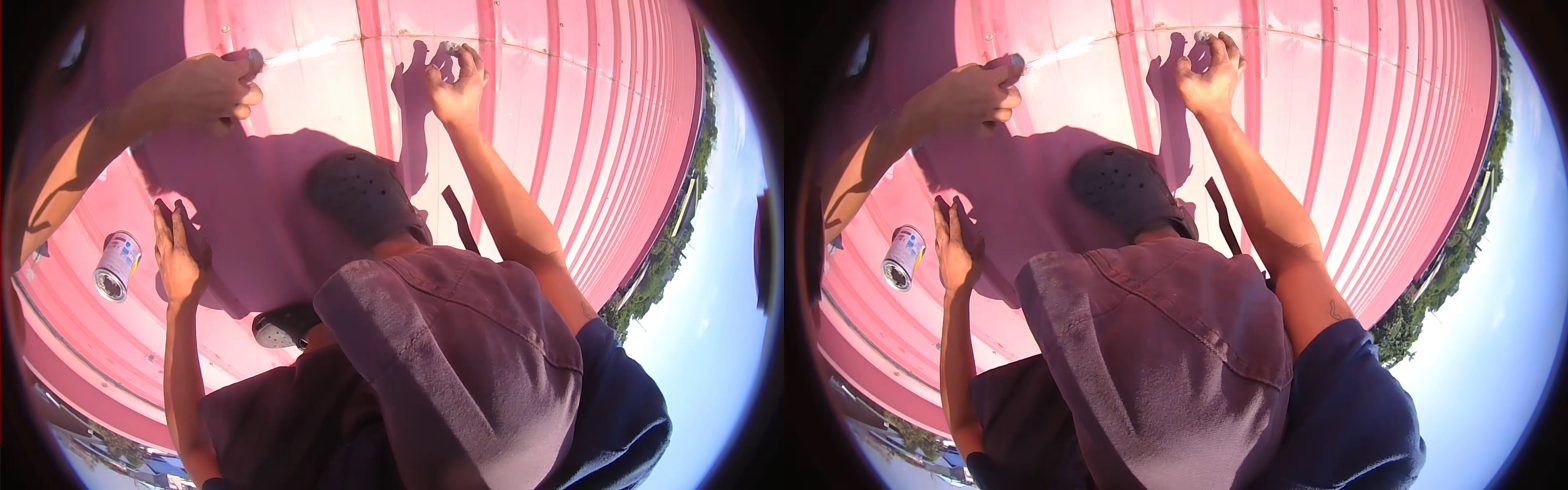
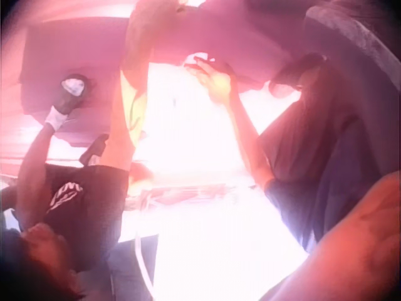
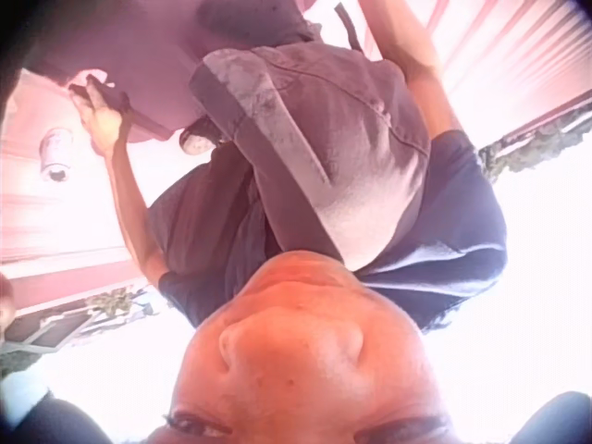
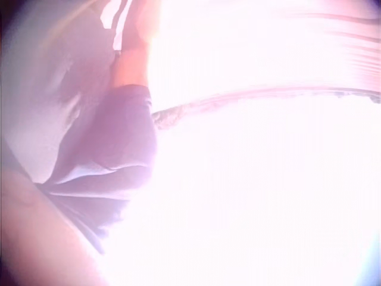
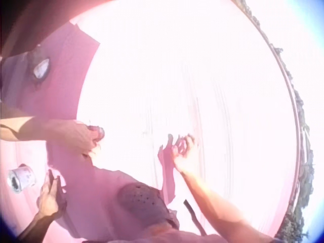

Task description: The person applies a grey sealant to a red metal roof seam by hand, smoothing the material along the joint with their fingers.

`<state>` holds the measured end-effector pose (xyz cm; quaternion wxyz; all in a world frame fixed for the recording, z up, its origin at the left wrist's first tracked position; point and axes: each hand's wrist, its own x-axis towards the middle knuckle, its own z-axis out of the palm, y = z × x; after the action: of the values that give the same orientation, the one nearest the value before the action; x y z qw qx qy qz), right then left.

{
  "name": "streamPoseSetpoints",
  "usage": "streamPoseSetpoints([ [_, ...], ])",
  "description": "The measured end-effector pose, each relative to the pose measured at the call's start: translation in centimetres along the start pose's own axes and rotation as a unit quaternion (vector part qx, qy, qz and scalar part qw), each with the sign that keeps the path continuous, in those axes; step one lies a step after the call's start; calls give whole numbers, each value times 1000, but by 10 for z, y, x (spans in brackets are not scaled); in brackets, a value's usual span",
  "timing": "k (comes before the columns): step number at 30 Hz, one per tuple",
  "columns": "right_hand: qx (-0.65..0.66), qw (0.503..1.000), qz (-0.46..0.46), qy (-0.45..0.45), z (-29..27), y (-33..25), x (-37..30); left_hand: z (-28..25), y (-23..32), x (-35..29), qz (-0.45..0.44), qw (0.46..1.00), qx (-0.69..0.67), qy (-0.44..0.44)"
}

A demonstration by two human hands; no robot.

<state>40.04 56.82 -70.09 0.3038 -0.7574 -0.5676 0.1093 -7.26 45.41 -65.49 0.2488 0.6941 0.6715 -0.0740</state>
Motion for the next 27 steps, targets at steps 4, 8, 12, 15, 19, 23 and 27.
streamPoseSetpoints([
  [4, 30, 994, -75, -73, 6, -59, -27, 1, -2, 25, 12, 1000, 15, 19],
  [8, 139, 975, -65, -162, 33, -98, -43, -1, -12, 29, 3, 1000, 24, -2],
  [12, 224, 955, 66, -183, 26, -87, -32, -9, -9, 32, -7, 991, 102, -83],
  [15, 147, 975, 85, -142, 12, -54, -11, -14, -24, 32, 5, 979, 146, -143],
  [19, 124, 974, 178, -64, -2, -3, 17, 6, -44, 35, 8, 949, 230, -214],
  [23, 73, 976, 203, 6, -13, 20, 33, 9, -10, 42, -47, 932, 280, -223],
  [27, -37, 994, 24, 98, 27, 38, 20, 5, -10, 36, -57, 956, 231, -172],
])
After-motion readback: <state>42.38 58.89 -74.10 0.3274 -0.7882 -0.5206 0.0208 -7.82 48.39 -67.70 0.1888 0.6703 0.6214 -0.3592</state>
